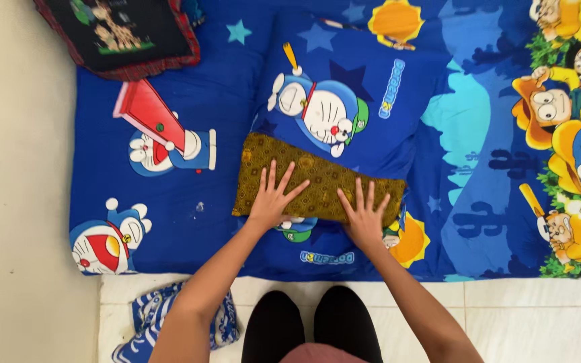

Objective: The person puts a blue neck pillow into a small pillowcase and then inserts a patterned square pillow into a blue cartoon-themed pillowcase by hand.

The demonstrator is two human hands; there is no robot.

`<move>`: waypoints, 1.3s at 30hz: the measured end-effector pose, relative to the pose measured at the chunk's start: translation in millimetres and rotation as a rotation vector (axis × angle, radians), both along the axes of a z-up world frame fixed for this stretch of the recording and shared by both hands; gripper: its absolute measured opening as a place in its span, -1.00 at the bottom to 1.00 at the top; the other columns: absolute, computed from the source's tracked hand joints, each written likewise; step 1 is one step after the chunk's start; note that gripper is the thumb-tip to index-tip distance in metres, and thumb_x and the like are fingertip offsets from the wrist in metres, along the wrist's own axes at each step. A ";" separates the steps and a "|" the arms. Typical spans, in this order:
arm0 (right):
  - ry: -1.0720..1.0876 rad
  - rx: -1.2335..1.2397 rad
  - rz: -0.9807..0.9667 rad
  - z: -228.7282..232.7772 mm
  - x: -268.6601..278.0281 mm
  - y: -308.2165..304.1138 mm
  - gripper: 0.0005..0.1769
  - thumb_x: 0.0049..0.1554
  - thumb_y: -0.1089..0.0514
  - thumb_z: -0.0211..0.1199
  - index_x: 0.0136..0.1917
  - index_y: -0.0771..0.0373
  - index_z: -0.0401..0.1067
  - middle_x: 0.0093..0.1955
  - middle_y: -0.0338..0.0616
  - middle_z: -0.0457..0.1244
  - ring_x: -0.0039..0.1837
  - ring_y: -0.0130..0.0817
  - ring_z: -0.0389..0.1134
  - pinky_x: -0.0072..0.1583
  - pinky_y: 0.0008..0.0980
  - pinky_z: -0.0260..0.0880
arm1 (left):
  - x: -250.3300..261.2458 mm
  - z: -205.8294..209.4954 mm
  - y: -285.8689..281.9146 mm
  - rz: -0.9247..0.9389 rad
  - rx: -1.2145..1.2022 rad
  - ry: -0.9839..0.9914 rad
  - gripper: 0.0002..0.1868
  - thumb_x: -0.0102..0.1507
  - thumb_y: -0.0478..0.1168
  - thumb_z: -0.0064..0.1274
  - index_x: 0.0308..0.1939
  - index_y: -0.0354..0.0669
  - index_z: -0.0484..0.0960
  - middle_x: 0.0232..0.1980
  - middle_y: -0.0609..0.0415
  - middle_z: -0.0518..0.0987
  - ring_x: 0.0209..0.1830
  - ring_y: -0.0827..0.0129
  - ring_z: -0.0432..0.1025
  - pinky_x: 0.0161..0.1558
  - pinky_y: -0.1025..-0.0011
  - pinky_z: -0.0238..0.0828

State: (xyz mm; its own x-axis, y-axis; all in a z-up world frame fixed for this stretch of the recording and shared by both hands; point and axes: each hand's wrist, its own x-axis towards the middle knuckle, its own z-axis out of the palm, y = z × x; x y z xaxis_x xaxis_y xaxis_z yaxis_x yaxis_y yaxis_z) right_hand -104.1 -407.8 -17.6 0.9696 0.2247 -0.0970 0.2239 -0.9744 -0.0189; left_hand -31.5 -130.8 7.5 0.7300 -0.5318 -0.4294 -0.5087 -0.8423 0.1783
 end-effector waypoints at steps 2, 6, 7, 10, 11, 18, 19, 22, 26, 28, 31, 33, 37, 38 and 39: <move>-0.071 -0.215 0.060 0.4 -4.2 -16.6 -0.09 0.09 0.11 0.25 0.63 -0.34 0.03 0.71 0.02 -0.16 0.68 0.22 -0.18 0.47 0.55 -0.21 | -3.8 -19.6 7.4 -0.166 0.024 -0.491 0.05 0.13 -0.18 0.21 0.63 0.51 0.04 0.69 -0.08 -0.11 0.60 -0.35 -0.19 0.50 -0.14 -0.19; 0.074 0.206 0.056 37.0 -0.9 -35.7 -0.04 0.01 0.43 0.11 0.58 -0.29 0.15 0.66 -0.09 0.00 0.62 0.09 0.03 0.51 0.17 0.07 | -22.3 -41.1 15.3 -0.105 -0.067 -0.448 0.03 0.12 -0.41 0.08 0.64 0.29 0.08 0.69 -0.02 -0.01 0.62 -0.24 -0.04 0.57 0.05 0.00; 0.202 0.185 0.061 53.3 -3.5 -44.9 -0.01 -0.02 0.45 0.10 0.56 -0.33 0.17 0.63 -0.13 0.02 0.62 0.01 0.05 0.51 0.05 0.11 | -33.2 -36.2 12.1 -0.092 -0.160 -0.411 0.00 0.11 -0.38 0.10 0.62 0.26 0.14 0.67 -0.02 0.07 0.59 -0.25 0.02 0.53 0.06 0.05; 0.533 0.033 -0.004 93.1 -13.8 -67.3 -0.04 0.05 0.26 0.22 0.60 -0.47 0.11 0.65 -0.28 -0.07 0.65 -0.12 -0.06 0.50 0.15 -0.03 | -63.7 4.0 -1.2 -0.082 -0.291 -0.279 -0.12 0.15 -0.28 0.10 0.58 0.21 0.25 0.63 -0.05 0.21 0.52 -0.30 0.12 0.43 0.07 0.18; 0.533 0.034 -0.005 99.3 -9.4 -70.8 -0.04 0.05 0.26 0.22 0.60 -0.47 0.11 0.65 -0.28 -0.07 0.65 -0.12 -0.06 0.50 0.15 -0.03 | -66.3 23.0 -6.1 -0.081 -0.329 -0.189 -0.22 0.22 -0.21 0.08 0.55 0.19 0.30 0.60 -0.08 0.27 0.48 -0.33 0.17 0.37 0.07 0.25; -0.104 0.394 -0.069 80.8 79.5 12.5 -0.38 0.20 -0.27 0.20 0.49 -0.18 0.30 0.65 -0.14 -0.01 0.70 0.10 -0.16 0.58 0.31 -0.23 | 46.6 36.9 -13.3 0.255 -0.544 -0.525 -0.24 0.41 0.18 -0.09 0.59 -0.11 0.19 0.67 -0.17 0.11 0.70 -0.25 -0.08 0.59 -0.19 -0.19; -0.156 0.355 -0.017 63.3 97.7 38.0 -0.39 0.23 -0.30 0.15 0.51 -0.23 0.27 0.67 -0.14 -0.04 0.70 0.12 -0.20 0.56 0.38 -0.34 | 65.6 22.8 -19.3 0.319 -0.514 -0.491 -0.19 0.37 0.19 -0.06 0.60 -0.06 0.13 0.67 -0.18 0.00 0.67 -0.28 -0.15 0.55 -0.21 -0.23; -0.225 0.234 0.076 21.0 128.0 57.7 -0.38 0.26 -0.35 0.05 0.55 -0.33 0.21 0.71 -0.21 -0.09 0.72 0.09 -0.27 0.52 0.48 -0.49 | 69.3 -15.2 -37.3 0.425 -0.490 -0.411 -0.12 0.33 0.19 -0.02 0.62 -0.02 0.02 0.67 -0.19 -0.15 0.64 -0.34 -0.24 0.51 -0.23 -0.26; -0.166 0.133 0.089 3.0 129.2 50.2 -0.35 0.27 -0.36 0.01 0.60 -0.38 0.15 0.76 -0.31 -0.21 0.75 0.03 -0.35 0.52 0.53 -0.52 | 42.4 -36.1 -14.5 0.392 -0.520 -0.253 -0.15 0.30 0.08 0.04 0.59 -0.05 0.08 0.65 -0.25 -0.08 0.58 -0.42 -0.19 0.47 -0.18 -0.17; -0.107 0.255 0.048 7.6 104.5 62.0 -0.28 0.27 -0.36 -0.01 0.63 -0.26 0.06 0.76 -0.20 -0.24 0.74 0.15 -0.37 0.52 0.54 -0.54 | 19.7 -41.5 21.3 0.542 -0.617 -0.322 -0.28 0.27 -0.10 0.06 0.52 -0.11 0.29 0.61 -0.23 0.18 0.60 -0.20 0.10 0.52 -0.09 0.00; 0.004 0.389 0.116 22.0 77.4 90.2 -0.09 0.15 -0.47 0.05 0.65 -0.23 -0.07 0.70 0.14 -0.35 0.64 0.39 -0.45 0.44 0.54 -0.58 | 13.9 -48.7 70.8 0.583 -0.504 -0.398 -0.40 0.20 -0.30 0.08 0.36 -0.21 0.45 0.46 -0.18 0.41 0.50 -0.14 0.26 0.48 0.00 0.12; -0.111 0.351 0.370 26.4 60.3 118.8 -0.05 0.17 -0.55 0.07 0.68 -0.29 -0.10 0.73 0.13 -0.34 0.68 0.31 -0.44 0.50 0.51 -0.54 | 20.5 -57.9 87.7 0.676 -0.687 -0.334 -0.49 0.26 -0.37 0.06 0.32 -0.23 0.49 0.35 -0.16 0.49 0.35 -0.07 0.36 0.34 0.13 0.31; 0.361 0.350 0.566 35.4 42.2 163.5 0.08 0.00 -0.55 0.17 0.64 -0.19 -0.09 0.72 0.07 -0.30 0.72 0.03 -0.38 0.51 0.55 -0.50 | 40.8 -85.5 82.7 0.726 -0.698 -0.305 -0.53 0.17 -0.36 0.12 0.18 -0.27 0.54 0.18 -0.16 0.53 0.21 -0.07 0.40 0.18 0.14 0.37; 0.393 0.265 0.597 36.8 42.6 166.6 0.05 -0.01 -0.47 0.23 0.62 -0.19 -0.04 0.70 0.09 -0.27 0.70 0.07 -0.37 0.48 0.57 -0.50 | 41.0 -90.4 79.8 0.725 -0.658 -0.277 -0.70 0.25 -0.35 0.10 0.07 -0.24 0.57 0.11 -0.12 0.55 0.20 -0.03 0.43 0.20 0.16 0.41; 0.419 0.177 0.629 37.1 46.9 169.4 0.02 -0.02 -0.38 0.29 0.60 -0.18 0.01 0.67 0.12 -0.24 0.68 0.10 -0.37 0.46 0.59 -0.50 | 43.3 -92.3 78.8 0.724 -0.618 -0.253 -0.87 0.32 -0.35 0.08 -0.05 -0.20 0.59 0.04 -0.08 0.57 0.19 0.02 0.47 0.21 0.18 0.44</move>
